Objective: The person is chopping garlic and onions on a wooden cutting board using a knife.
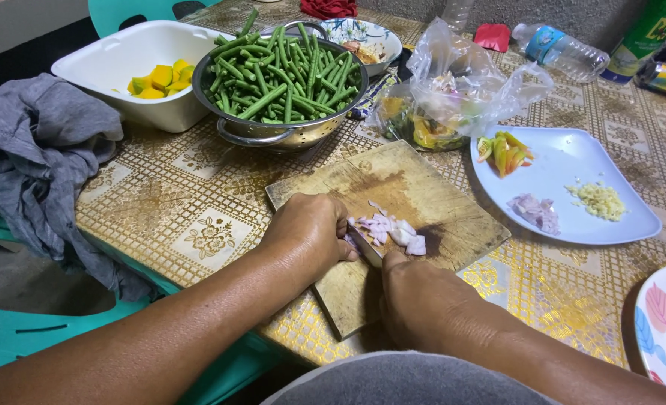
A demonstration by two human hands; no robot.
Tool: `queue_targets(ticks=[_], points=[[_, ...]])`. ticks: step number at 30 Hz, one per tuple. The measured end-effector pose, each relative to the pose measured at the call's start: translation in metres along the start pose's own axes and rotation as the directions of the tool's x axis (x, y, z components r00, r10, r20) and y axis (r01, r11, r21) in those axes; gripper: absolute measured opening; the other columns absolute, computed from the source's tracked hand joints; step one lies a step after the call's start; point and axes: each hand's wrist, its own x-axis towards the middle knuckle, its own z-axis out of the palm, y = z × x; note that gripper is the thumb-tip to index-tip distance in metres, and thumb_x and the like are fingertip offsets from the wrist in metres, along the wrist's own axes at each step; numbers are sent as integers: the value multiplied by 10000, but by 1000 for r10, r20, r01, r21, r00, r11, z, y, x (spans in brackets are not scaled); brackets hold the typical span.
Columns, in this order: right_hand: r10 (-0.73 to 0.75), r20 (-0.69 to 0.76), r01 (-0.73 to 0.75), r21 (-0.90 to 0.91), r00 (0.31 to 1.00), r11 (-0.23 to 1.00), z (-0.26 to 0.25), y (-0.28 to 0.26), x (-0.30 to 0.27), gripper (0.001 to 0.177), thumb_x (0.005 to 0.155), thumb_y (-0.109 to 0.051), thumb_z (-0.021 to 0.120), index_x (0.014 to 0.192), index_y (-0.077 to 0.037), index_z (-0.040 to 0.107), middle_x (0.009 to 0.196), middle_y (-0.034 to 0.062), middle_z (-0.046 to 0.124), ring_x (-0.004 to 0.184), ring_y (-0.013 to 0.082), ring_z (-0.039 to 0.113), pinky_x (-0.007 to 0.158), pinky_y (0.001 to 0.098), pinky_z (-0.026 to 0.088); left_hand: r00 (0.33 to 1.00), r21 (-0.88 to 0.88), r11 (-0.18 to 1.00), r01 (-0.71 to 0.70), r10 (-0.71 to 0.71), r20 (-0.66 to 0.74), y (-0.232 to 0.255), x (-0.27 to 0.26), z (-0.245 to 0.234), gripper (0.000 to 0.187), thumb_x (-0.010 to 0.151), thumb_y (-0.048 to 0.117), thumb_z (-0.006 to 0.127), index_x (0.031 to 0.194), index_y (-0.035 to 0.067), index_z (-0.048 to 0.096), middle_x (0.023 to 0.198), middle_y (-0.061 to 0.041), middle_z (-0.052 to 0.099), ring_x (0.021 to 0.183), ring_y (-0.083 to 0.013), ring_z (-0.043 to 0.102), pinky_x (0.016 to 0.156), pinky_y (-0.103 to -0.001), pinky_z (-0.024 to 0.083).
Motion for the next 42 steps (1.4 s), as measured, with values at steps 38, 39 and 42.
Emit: queue_targets(ticks=[38, 39, 42], points=[[152, -363, -168, -11, 919, 986, -19, 79, -50, 390, 814, -367, 774, 1016, -74, 614, 923, 172, 743, 934, 350, 736, 840, 489, 563, 895, 210, 877, -431, 445, -23, 3, -3, 22, 705, 839, -125, 443, 1432, 220, 602, 1481, -191, 446, 1327, -341, 418, 1122, -479, 301], [171, -348, -191, -23, 922, 981, -21, 84, -54, 388, 811, -379, 785, 1006, -83, 628, 907, 154, 743, 909, 333, 738, 817, 476, 570, 917, 213, 895, -393, 398, 19, 1, 0, 23, 762, 811, -146, 427, 1472, 204, 579, 1505, -199, 433, 1335, -341, 402, 1134, -472, 292], [255, -192, -229, 149, 948, 962, -38, 92, -72, 338, 887, -332, 758, 1031, -59, 621, 845, 118, 753, 787, 268, 729, 713, 408, 585, 902, 234, 883, -406, 428, -50, -20, 21, 41, 848, 762, -172, 504, 1522, 199, 567, 1563, -196, 433, 1417, -356, 403, 1173, -474, 282]])
